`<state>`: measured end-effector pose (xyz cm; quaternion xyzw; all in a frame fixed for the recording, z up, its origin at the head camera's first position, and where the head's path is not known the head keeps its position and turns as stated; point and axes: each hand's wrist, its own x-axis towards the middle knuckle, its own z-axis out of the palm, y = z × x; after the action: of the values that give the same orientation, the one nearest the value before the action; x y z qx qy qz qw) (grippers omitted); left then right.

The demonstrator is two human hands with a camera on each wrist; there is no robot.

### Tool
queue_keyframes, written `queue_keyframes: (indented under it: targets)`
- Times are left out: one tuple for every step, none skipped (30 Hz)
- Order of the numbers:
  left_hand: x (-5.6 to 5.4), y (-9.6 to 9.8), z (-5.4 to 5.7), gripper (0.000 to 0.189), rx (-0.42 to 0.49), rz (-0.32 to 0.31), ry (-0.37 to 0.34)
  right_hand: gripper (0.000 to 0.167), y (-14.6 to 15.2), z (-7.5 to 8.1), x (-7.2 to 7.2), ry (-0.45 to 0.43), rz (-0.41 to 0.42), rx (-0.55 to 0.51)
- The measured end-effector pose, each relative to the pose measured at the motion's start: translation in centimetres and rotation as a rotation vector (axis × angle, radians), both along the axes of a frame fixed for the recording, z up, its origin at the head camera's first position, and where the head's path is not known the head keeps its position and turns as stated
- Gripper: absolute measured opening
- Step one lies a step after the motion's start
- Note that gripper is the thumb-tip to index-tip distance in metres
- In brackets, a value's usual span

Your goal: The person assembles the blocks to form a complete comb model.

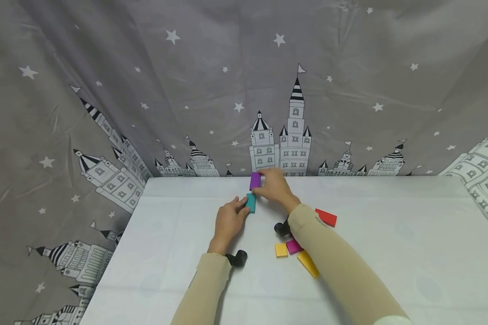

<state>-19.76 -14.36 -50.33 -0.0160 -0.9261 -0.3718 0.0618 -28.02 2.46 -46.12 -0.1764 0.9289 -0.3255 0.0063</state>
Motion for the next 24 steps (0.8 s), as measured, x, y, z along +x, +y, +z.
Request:
queue_keyframes:
  targets:
    - [0.0, 0.0, 0.0, 0.038, 0.001, -0.001, 0.003, 0.068, -0.2, -0.1, -0.1, 0.001, 0.001, 0.001]
    - [0.0, -0.1, 0.1, 0.038, 0.004, -0.003, 0.006, 0.069, -0.3, -0.2, -0.2, -0.002, 0.0, 0.003]
    - [0.0, -0.1, 0.1, 0.038, 0.007, -0.005, 0.009, 0.069, -0.5, -0.4, -0.3, -0.005, -0.001, 0.002]
    - [0.0, -0.1, 0.1, 0.038, 0.008, -0.007, 0.013, 0.069, -0.6, -0.5, -0.4, -0.008, -0.001, 0.003]
    - [0.1, -0.1, 0.1, 0.038, 0.01, -0.01, 0.015, 0.07, -0.8, -0.6, -0.5, -0.012, -0.002, 0.002]
    - [0.1, -0.1, 0.1, 0.038, 0.011, -0.013, 0.017, 0.069, -0.9, -0.7, -0.6, -0.017, -0.002, 0.003]
    - [0.1, -0.1, 0.1, 0.038, 0.013, -0.014, 0.016, 0.07, -1.0, -0.8, -0.7, -0.023, -0.003, 0.005]
    - [0.1, -0.1, 0.1, 0.038, 0.014, -0.016, 0.015, 0.069, -1.1, -0.9, -0.8, -0.03, -0.005, 0.011]
    - [0.1, -0.1, 0.0, 0.038, 0.014, -0.015, 0.013, 0.069, -1.2, -0.9, -0.8, -0.036, -0.006, 0.012]
    - [0.1, 0.0, 0.0, 0.038, 0.015, -0.016, 0.011, 0.069, -1.2, -0.9, -0.9, -0.042, -0.007, 0.02]
    - [0.1, 0.1, 0.0, 0.039, 0.014, -0.014, 0.009, 0.07, -1.2, -0.9, -0.9, -0.046, -0.01, 0.028]
    - [0.1, 0.1, 0.0, 0.039, 0.013, -0.011, 0.007, 0.07, -1.2, -1.0, -1.0, -0.048, -0.011, 0.037]
    - [0.1, 0.1, 0.0, 0.039, 0.012, -0.008, 0.006, 0.069, -1.2, -1.0, -1.1, -0.054, -0.011, 0.043]
    - [0.1, 0.2, 0.0, 0.038, 0.007, -0.005, 0.006, 0.069, -1.2, -1.0, -1.1, -0.058, -0.009, 0.047]
    - [0.0, 0.2, 0.0, 0.038, 0.003, -0.002, 0.006, 0.069, -1.2, -1.1, -1.2, -0.062, -0.007, 0.051]
    - [0.0, 0.2, -0.1, 0.038, 0.0, 0.001, 0.008, 0.068, -1.2, -1.2, -1.3, -0.068, -0.004, 0.054]
    - [0.0, 0.2, -0.1, 0.038, -0.004, 0.004, 0.009, 0.068, -1.2, -1.3, -1.4, -0.073, 0.001, 0.055]
    - [0.0, 0.2, -0.1, 0.038, -0.004, 0.004, 0.009, 0.067, -1.2, -1.4, -1.5, -0.078, 0.008, 0.054]
    - [0.0, 0.2, -0.1, 0.038, -0.006, 0.005, 0.008, 0.067, -1.2, -1.5, -1.5, -0.087, 0.017, 0.054]
    - [0.0, 0.2, -0.1, 0.038, -0.005, 0.005, 0.008, 0.067, -1.1, -1.6, -1.6, -0.099, 0.027, 0.052]
    - [0.0, 0.2, -0.1, 0.038, -0.004, 0.006, 0.008, 0.067, -1.1, -1.7, -1.6, -0.11, 0.036, 0.05]
    - [0.1, 0.2, 0.0, 0.038, -0.003, 0.006, 0.008, 0.067, -1.1, -1.7, -1.7, -0.121, 0.044, 0.045]
    - [0.1, 0.2, 0.0, 0.038, -0.002, 0.006, 0.007, 0.067, -1.0, -1.8, -1.7, -0.129, 0.052, 0.042]
    - [0.1, 0.2, 0.0, 0.038, 0.0, 0.006, 0.005, 0.068, -0.9, -1.8, -1.7, -0.141, 0.058, 0.036]
